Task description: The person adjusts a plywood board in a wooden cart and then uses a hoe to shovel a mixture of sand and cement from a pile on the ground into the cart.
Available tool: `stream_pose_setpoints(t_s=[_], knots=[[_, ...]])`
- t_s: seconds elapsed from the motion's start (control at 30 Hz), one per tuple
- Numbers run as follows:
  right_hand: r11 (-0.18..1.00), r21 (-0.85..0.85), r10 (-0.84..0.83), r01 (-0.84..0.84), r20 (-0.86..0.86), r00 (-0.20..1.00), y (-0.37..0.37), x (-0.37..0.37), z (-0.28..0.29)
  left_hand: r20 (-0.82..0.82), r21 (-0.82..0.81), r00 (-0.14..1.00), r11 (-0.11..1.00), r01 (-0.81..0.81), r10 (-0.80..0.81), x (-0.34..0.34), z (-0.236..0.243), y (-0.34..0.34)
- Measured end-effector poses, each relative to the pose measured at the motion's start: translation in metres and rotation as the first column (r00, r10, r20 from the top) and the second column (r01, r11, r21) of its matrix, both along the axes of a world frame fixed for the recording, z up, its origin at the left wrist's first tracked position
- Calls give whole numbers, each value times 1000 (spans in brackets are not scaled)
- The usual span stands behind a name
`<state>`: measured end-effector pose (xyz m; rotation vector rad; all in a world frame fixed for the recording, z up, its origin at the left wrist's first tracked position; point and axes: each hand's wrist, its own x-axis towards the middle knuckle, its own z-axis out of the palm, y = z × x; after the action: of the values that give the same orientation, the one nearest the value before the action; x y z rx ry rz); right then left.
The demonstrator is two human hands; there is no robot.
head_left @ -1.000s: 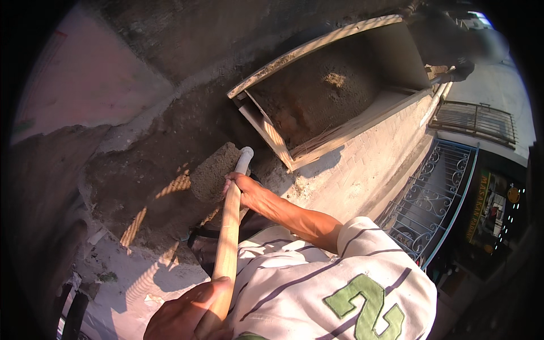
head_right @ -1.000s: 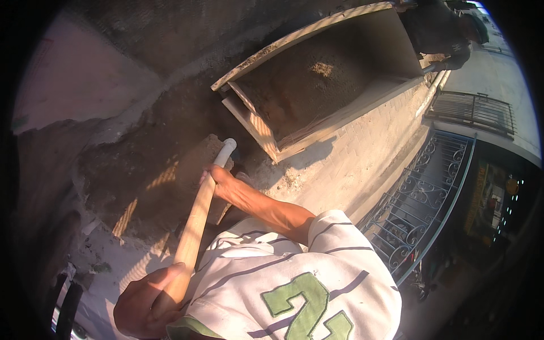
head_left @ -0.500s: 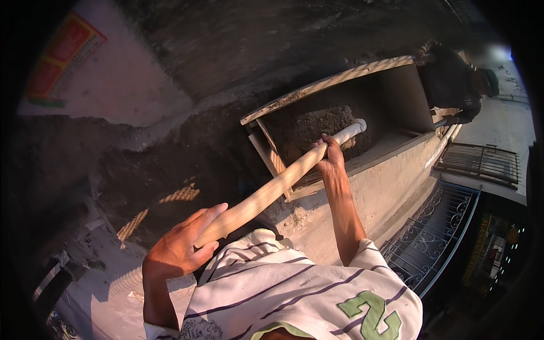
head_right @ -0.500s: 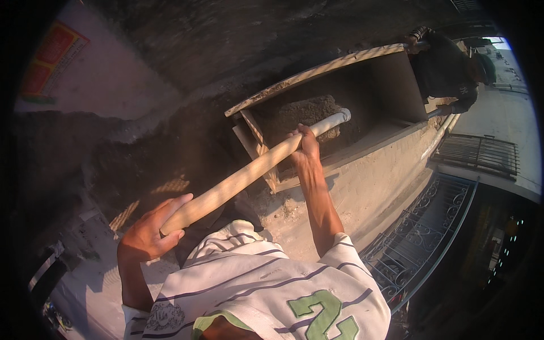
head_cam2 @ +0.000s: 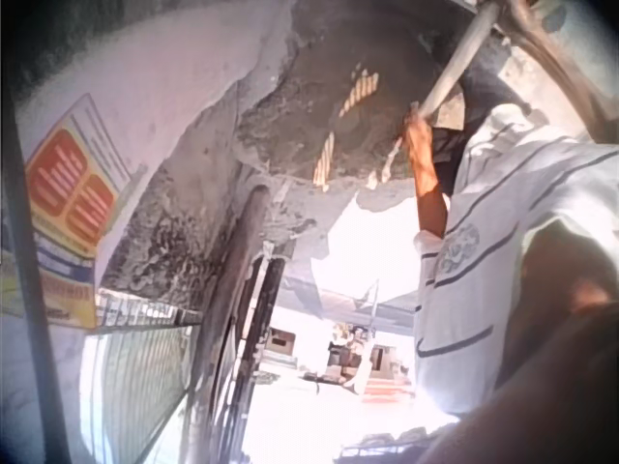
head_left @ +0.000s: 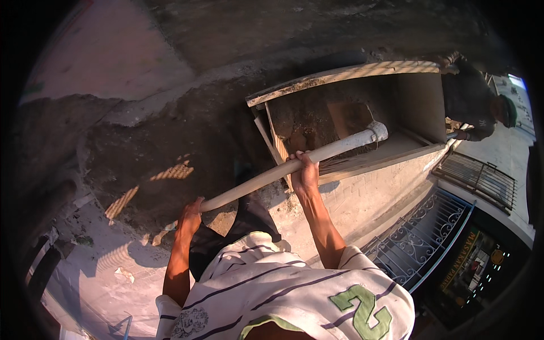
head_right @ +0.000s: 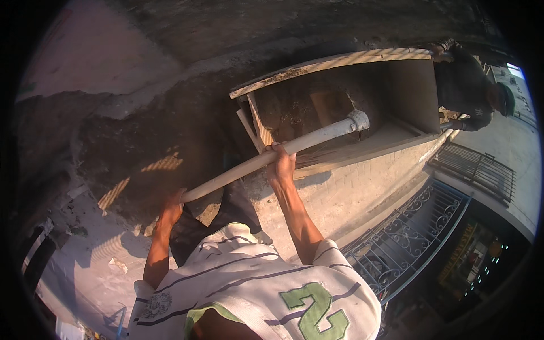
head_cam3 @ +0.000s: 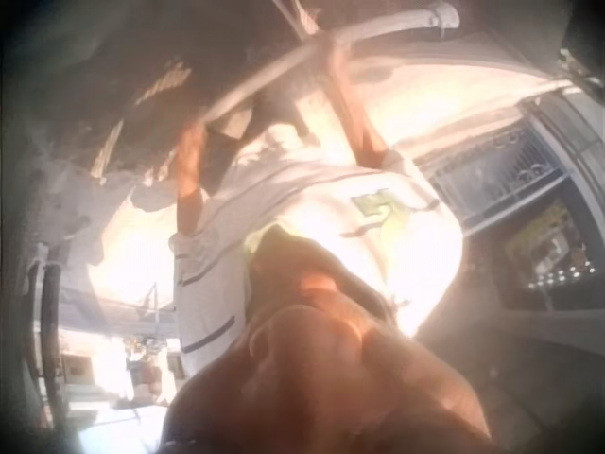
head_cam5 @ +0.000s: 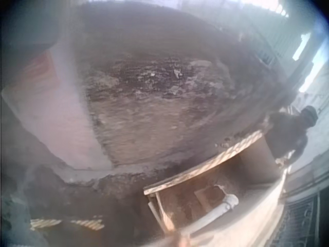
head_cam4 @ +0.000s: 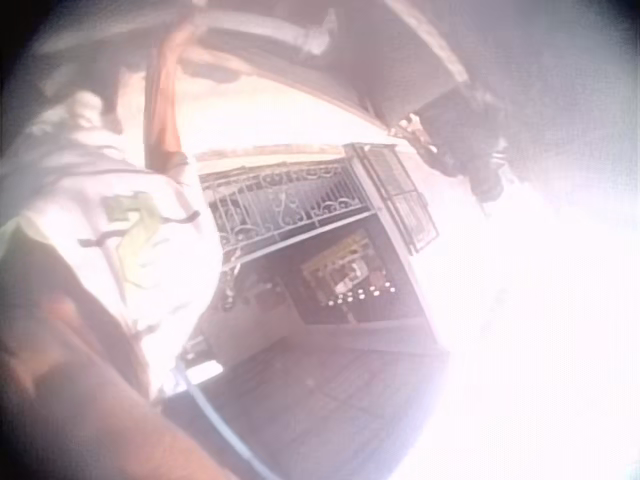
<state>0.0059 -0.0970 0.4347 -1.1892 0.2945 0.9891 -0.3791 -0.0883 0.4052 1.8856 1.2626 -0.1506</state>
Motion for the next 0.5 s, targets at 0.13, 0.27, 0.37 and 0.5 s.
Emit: stream_pose_setpoints(t_s=[0.13, 0.27, 0.37, 0.5], knots=[[991, -11, 129, -131, -117, 985, -26, -100, 34, -85, -95, 995, 994, -60, 52, -86, 23, -77], [934, -16, 341, -356, -250, 906, -23, -213, 12, -116, -271, 917, 876, -399, 381, -150, 77, -134], [853, -76, 457, -516, -368, 810, 11, -271, -44, -292, -220, 861, 846, -485, 417, -168, 87, -152], [768, -200, 548, -608, -288, 786, 70, -328, -134, -207, -261, 799, 755, -602, 565, -164, 31, -141]])
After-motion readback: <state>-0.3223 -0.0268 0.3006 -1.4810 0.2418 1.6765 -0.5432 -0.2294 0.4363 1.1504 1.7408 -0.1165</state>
